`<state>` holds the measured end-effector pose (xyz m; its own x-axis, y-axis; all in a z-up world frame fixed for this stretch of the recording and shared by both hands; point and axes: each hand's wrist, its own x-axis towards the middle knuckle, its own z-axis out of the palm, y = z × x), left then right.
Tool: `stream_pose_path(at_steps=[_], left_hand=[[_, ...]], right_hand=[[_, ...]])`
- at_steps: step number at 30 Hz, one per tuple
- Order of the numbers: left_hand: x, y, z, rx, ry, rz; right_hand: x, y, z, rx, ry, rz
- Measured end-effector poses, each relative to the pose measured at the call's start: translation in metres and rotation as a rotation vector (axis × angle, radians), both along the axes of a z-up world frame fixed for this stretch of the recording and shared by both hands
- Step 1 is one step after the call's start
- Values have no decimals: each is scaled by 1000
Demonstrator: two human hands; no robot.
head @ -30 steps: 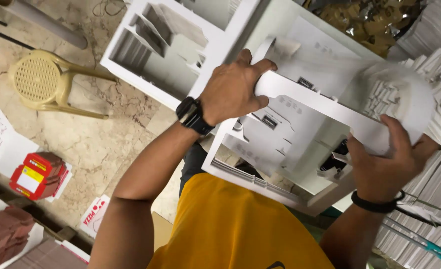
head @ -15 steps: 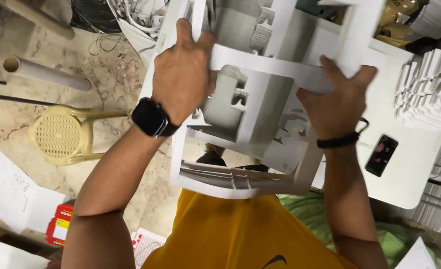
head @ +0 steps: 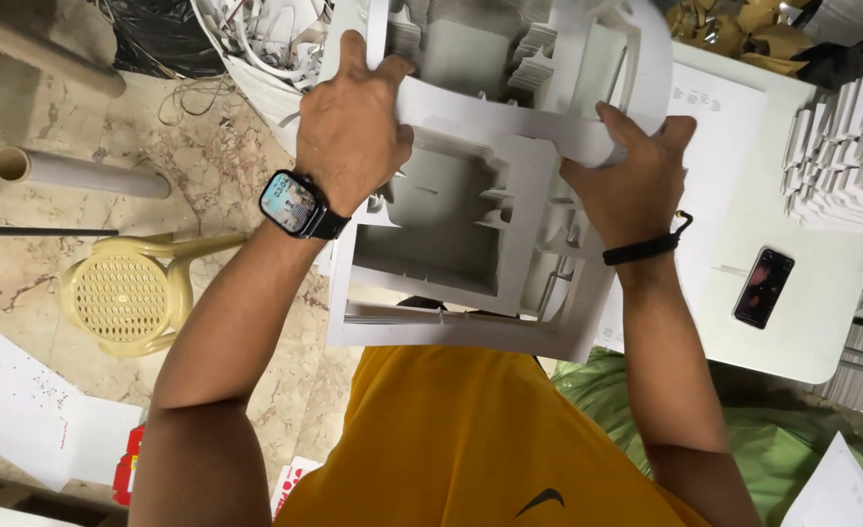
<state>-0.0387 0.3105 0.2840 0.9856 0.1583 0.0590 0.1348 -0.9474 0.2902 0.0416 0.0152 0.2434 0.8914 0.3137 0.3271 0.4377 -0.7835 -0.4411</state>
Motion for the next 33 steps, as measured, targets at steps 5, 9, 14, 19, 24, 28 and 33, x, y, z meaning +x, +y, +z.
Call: stream_pose_path(at_steps=[5, 9, 14, 19, 24, 28, 33], left_hand=[[0, 13, 22, -21, -40, -51], [16, 30, -7, -59, 145, -20], [38, 48, -103, -111, 587, 85], [53, 69, -174, -89, 302, 20], [55, 62, -169, -107, 337, 73], [63, 57, -164, -44, 437, 103], [61, 53, -165, -122, 471, 109]], right_hand=[[-1, 7, 14, 17, -22, 7], [4, 24, -11, 19, 193, -49], [17, 59, -79, -375, 743, -137], [19, 62, -92, -119, 736, -216], [19, 70, -78, -140, 733, -202], [25, 69, -86, -355, 454, -84], [47, 62, -120, -496, 174, 273]])
